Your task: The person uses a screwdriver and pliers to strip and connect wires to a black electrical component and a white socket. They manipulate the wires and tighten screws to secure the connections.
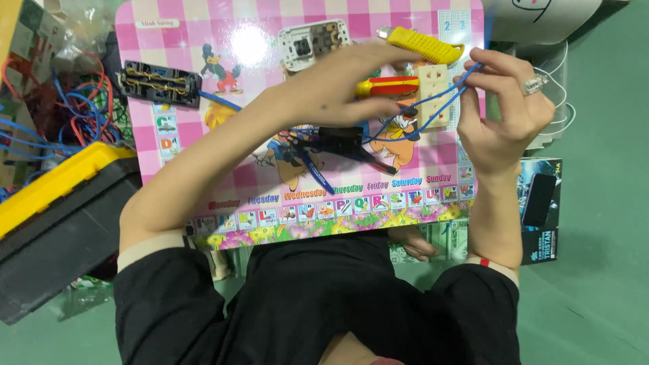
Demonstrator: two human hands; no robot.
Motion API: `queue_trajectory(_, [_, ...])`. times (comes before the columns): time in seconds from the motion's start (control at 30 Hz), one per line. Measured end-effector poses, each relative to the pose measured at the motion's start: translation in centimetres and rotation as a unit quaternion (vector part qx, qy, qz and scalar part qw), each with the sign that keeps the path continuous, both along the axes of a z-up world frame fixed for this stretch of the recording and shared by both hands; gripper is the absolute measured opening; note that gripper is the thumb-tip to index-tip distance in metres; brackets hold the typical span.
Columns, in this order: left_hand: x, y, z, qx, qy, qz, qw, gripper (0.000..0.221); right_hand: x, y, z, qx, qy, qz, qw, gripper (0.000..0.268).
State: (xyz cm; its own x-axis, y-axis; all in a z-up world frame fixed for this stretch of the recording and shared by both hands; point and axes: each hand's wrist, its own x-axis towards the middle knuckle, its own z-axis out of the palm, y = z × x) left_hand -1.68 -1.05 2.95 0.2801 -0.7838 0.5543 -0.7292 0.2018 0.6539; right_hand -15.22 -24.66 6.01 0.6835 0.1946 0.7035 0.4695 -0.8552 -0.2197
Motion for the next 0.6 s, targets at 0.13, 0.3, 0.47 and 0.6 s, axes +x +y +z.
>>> queue_trajectory(0.13, [-1.0,-1.3,-0.1,0.169,0.055,-0.049,0.983,0.098,0.1,-0.3,0.0,-0.039,-0.018,-0.051,0.998,0.019])
queue_trajectory(0.3, [-1.6,-1.1,-2.2,0.126,0.015,-0.003,0.992,0.052,-0.9,-2.0,0.4,-0.19,0.018,-0.113,0.975,0.02])
queue_trajectory(0.47, [-1.6,0.2,-2.3,0.108,0.03,0.055,0.992,0.042,-2.4,-5.6,1.7,0.009,0.303,-0.038,0.952,0.036])
queue_trajectory(0.6, [-1.9,0.8,-2.6,0.103,0.125,0.111,0.98,0.018,-3.1,-10.6,-1.3,0.264,0.56,0.067,0.782,0.033])
